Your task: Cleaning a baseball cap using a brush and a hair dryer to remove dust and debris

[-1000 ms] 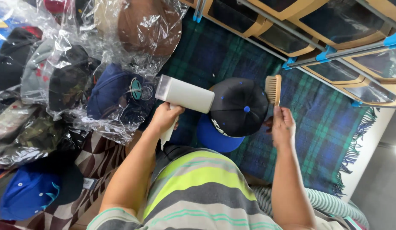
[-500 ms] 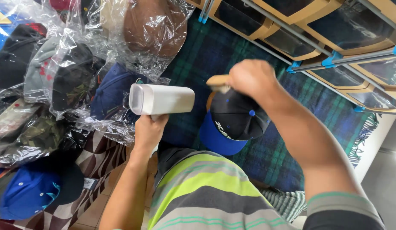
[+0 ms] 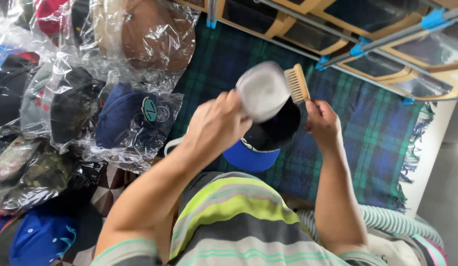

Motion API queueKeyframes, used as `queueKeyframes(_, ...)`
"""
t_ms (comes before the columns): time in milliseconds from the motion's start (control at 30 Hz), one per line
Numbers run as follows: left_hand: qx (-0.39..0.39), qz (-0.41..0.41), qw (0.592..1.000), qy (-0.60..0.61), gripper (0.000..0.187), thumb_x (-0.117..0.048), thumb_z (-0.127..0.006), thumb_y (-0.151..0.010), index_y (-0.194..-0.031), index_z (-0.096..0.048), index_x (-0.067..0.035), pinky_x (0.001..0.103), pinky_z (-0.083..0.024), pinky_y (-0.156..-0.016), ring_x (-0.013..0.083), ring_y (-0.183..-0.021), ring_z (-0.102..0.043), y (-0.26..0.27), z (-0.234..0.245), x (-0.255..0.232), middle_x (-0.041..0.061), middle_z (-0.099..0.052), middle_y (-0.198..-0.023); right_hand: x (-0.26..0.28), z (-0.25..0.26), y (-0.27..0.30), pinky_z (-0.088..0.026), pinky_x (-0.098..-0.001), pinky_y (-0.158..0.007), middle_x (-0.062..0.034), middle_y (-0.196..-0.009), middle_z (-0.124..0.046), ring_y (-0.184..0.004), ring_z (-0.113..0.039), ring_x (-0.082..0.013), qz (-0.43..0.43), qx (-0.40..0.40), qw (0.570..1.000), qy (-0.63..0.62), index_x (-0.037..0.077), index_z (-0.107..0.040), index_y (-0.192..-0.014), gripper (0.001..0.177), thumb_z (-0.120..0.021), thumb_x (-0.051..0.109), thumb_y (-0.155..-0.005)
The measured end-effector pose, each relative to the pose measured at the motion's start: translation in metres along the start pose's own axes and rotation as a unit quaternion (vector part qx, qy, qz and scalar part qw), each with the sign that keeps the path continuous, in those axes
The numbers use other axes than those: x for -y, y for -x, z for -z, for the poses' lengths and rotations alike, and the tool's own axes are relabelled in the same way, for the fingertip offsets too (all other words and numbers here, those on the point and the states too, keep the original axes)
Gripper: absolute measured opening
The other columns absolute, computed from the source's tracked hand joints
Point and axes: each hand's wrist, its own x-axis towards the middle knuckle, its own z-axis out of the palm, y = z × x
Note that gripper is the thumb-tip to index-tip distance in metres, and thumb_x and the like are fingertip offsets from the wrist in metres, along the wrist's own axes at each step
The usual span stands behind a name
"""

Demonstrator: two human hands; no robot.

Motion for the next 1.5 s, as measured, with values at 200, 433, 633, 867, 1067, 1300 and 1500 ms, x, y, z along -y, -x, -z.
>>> queueKeyframes(200, 0.09, 0.094, 0.989, 0.07, 0.048, -0.043, -0.072, -0.084, -0.117, -0.063, -0.009, 0.052, -0.055, -0.076, 0.042, -0.097, -0.069, -0.078, 0.024, -0.008, 0.015, -0.074, -0.11, -0.032, -0.023, 0.004, -0.044, -0.0397, -0.066, -0.0046, -0.085, -0.064, -0.074, -0.061, -0.0223, -0.044, -0.05, 0.997, 0.045, 0.018, -0.068, -0.107, 0.036, -0.047, 0.047, -0.107)
queueKeyframes(433, -0.053, 0.164, 0.983, 0.056, 0.043, -0.044, -0.07, -0.083, -0.103, -0.062, -0.007, 0.054, -0.058, -0.079, 0.044, -0.093, -0.072, -0.015, -0.01, 0.072, 0.015, -0.072, -0.092, -0.045, -0.041, 0.022, -0.053, -0.0366, -0.051, -0.0072, -0.069, -0.059, -0.061, -0.059, -0.0188, -0.001, -0.153, 0.985, -0.079, 0.015, -0.073, -0.112, 0.032, -0.061, 0.044, -0.11)
queueKeyframes(633, -0.127, 0.196, 0.971, 0.05, 0.038, -0.036, -0.078, -0.077, -0.082, -0.064, -0.001, 0.056, -0.056, -0.067, 0.0499, -0.078, -0.07, 0.072, -0.028, 0.038, 0.025, -0.066, -0.071, -0.043, -0.041, 0.024, -0.055, -0.0342, -0.044, -0.0084, -0.061, -0.06, -0.05, -0.064, -0.0203, 0.014, -0.143, 0.983, -0.116, 0.01, -0.07, -0.112, 0.039, -0.058, 0.047, -0.11)
queueKeyframes(867, -0.23, -0.038, 0.972, -0.043, 0.036, -0.031, -0.081, -0.075, -0.091, -0.064, -0.003, 0.04, -0.057, -0.054, 0.0327, -0.062, -0.068, 0.084, -0.056, 0.001, 0.01, -0.061, -0.077, -0.061, -0.047, 0.018, -0.052, -0.0351, -0.048, -0.0069, -0.064, -0.057, -0.055, -0.06, -0.0183, 0.03, -0.181, 0.978, -0.102, 0.012, -0.07, -0.112, 0.036, -0.059, 0.046, -0.111)
queueKeyframes(1067, -0.287, -0.036, 0.943, -0.167, 0.055, -0.031, -0.082, -0.074, -0.111, -0.058, 0.004, 0.037, -0.059, -0.072, 0.031, -0.081, -0.067, 0.143, -0.128, 0.082, 0.015, -0.061, -0.095, -0.069, -0.06, 0.032, -0.048, -0.0442, -0.076, -0.0124, -0.09, -0.063, -0.086, -0.059, -0.0278, -0.016, -0.2, 0.978, -0.063, 0.017, -0.067, -0.119, 0.042, -0.053, 0.055, -0.111)
queueKeyframes(1300, -0.326, 0.081, 0.932, 0.134, 0.028, -0.016, -0.087, -0.072, -0.094, -0.072, -0.006, 0.048, -0.054, -0.062, 0.0415, -0.097, -0.071, 0.149, -0.183, 0.14, 0.021, -0.072, -0.091, -0.061, -0.055, 0.051, -0.054, -0.0333, -0.055, -0.0052, -0.071, -0.058, -0.061, -0.063, -0.0194, -0.047, -0.192, 0.973, -0.123, 0.016, -0.065, -0.118, 0.036, -0.054, 0.049, -0.111)
queueKeyframes(1500, -0.173, 0.364, 0.822, 0.403, 0.046, -0.043, -0.085, -0.079, -0.108, -0.074, -0.01, 0.043, -0.066, -0.051, 0.034, -0.063, -0.074, 0.042, -0.152, 0.171, 0.018, -0.074, -0.082, -0.061, -0.049, 0.087, -0.047, -0.0291, -0.059, -0.0009, -0.075, -0.053, -0.067, -0.052, -0.0127, -0.037, -0.219, 0.962, -0.161, 0.01, -0.064, -0.12, 0.035, -0.07, 0.042, -0.106)
